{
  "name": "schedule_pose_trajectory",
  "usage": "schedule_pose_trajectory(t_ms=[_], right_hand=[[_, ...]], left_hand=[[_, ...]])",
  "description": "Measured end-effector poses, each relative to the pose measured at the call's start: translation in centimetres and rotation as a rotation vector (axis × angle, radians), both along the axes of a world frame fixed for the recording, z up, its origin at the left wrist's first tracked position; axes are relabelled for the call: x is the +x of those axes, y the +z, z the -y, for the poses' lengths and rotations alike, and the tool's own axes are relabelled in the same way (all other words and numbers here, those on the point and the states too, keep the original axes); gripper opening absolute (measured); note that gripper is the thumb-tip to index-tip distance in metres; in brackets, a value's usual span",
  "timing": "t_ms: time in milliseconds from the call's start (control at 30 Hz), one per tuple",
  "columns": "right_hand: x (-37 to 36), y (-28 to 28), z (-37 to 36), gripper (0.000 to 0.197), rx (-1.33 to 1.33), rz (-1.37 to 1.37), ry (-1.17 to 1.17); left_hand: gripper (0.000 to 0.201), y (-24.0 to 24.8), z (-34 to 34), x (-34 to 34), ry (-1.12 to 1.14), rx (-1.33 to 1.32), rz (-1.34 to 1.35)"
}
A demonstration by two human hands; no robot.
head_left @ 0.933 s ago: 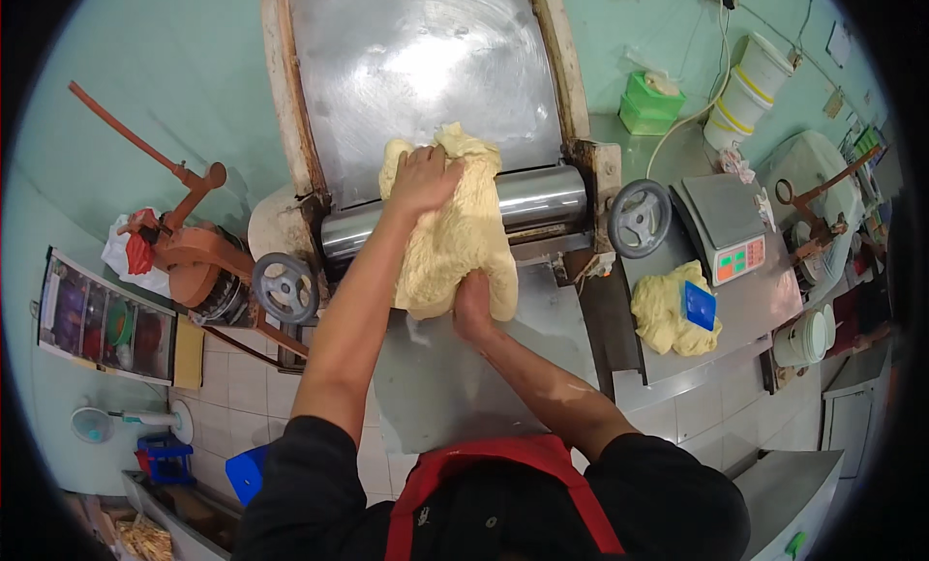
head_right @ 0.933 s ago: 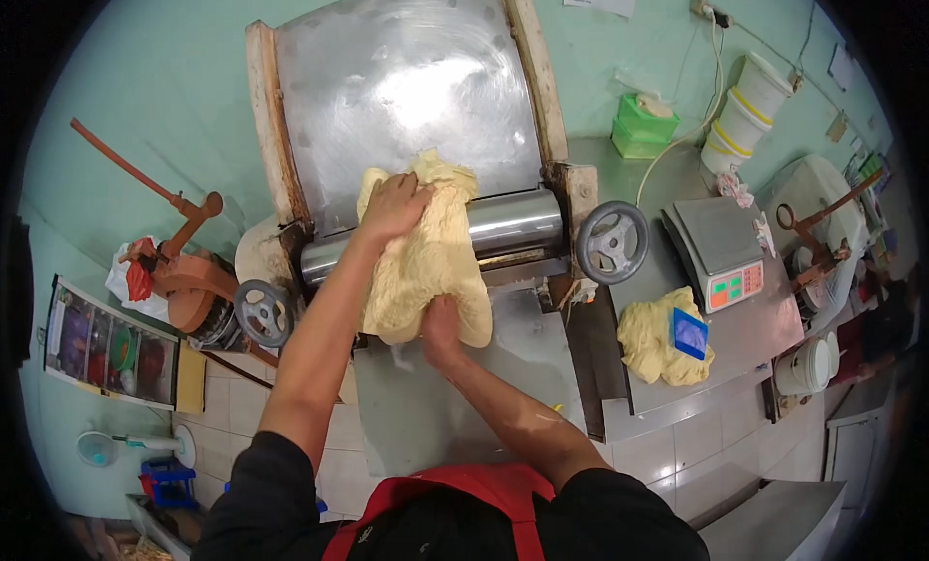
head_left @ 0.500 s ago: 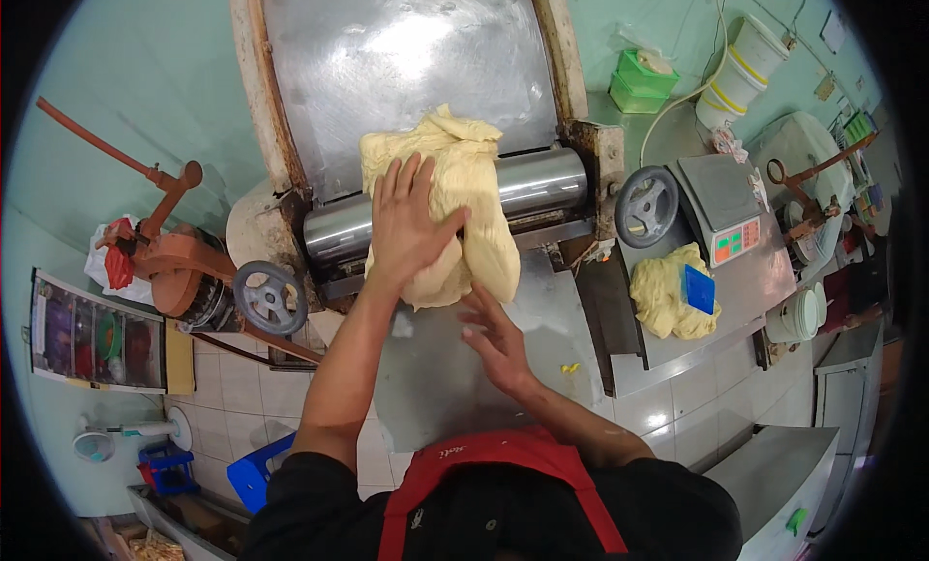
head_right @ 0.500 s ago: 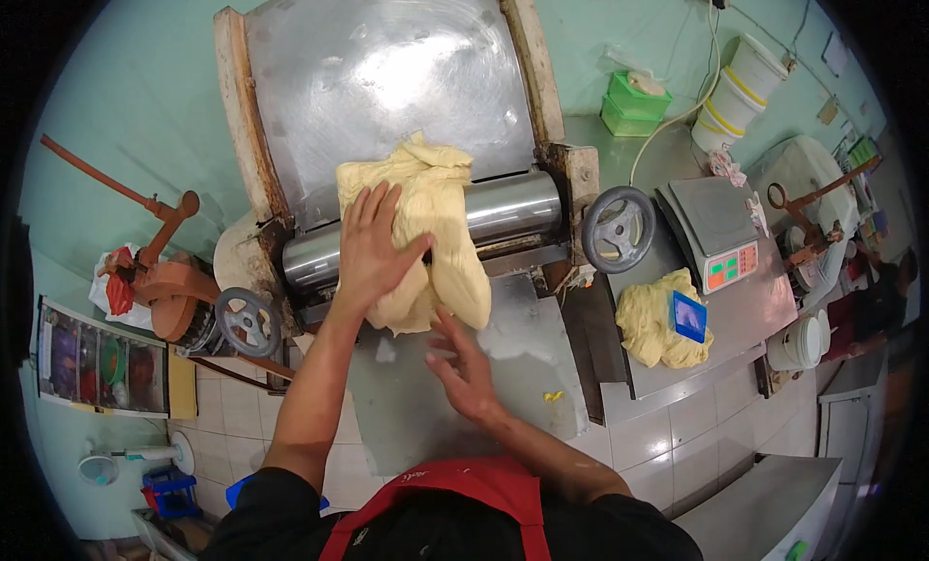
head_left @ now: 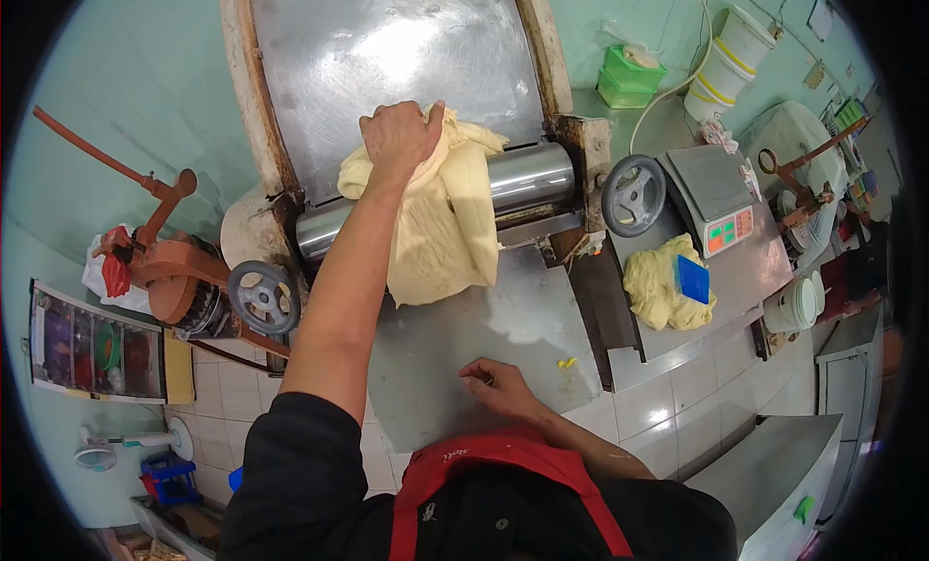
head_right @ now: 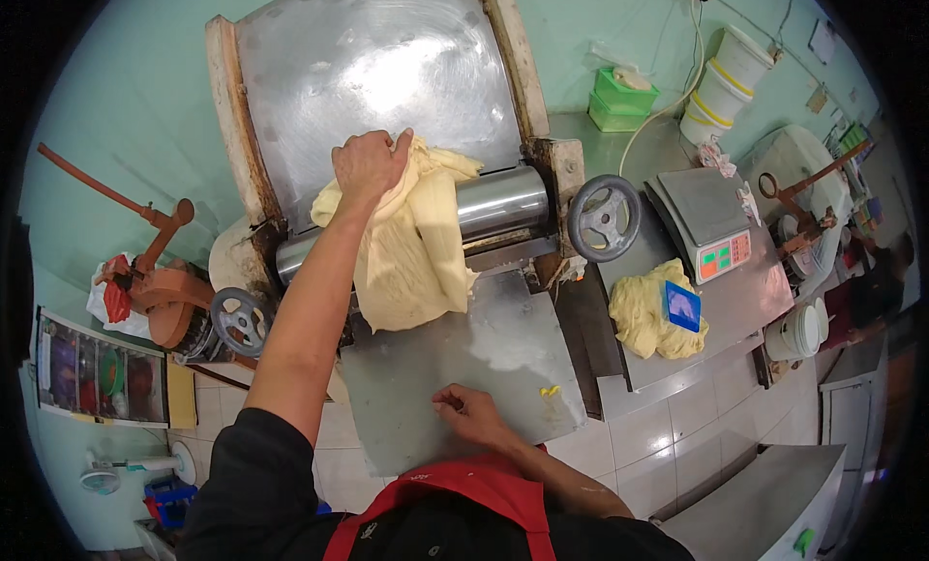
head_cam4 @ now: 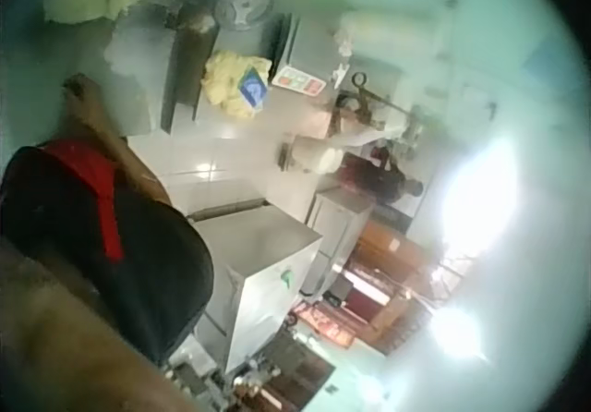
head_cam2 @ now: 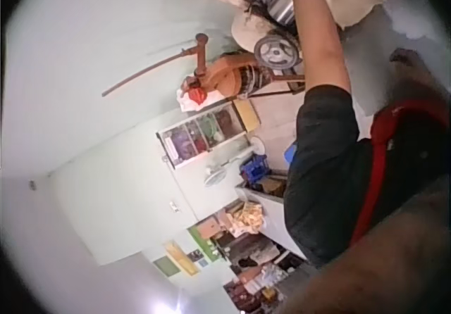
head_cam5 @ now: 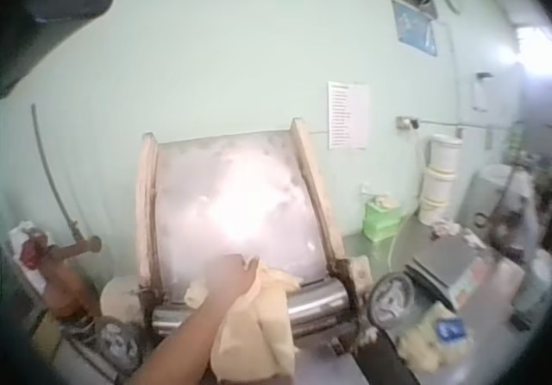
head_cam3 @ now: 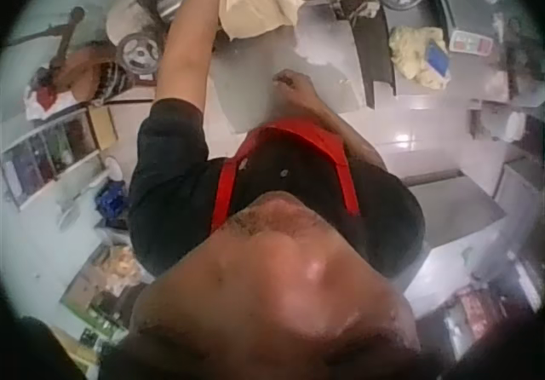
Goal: The person feeds a large mass of dough into a mechanical dough sheeter, repeatedly folding and passing it through the rollers to flatten and smooth it. They use a blue plastic scraper to assist in handling the dough and guide it into the machine.
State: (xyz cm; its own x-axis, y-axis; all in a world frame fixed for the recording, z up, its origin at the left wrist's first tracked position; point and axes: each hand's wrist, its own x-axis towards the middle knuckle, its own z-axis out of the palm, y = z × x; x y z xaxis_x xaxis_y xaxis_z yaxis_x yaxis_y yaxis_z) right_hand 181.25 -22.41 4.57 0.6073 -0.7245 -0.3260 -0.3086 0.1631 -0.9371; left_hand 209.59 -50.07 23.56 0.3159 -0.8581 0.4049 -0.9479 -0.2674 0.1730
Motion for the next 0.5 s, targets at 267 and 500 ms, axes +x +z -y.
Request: schedule_pose_trajectory(t_ms=[267,500], right_hand=[[-1.3,-0.1,2.2,0.027,-0.035,-0.068,-0.035],[-2.0,-0.8,3.2,0.028,-0.031,-0.098,-0.03]], left_hand=[[0.076,-1.5,3.0,1.0,0.057,-0.047,0.001],[0.069,-1.9,3.6,0.9,0.07,-0.034,0.035]])
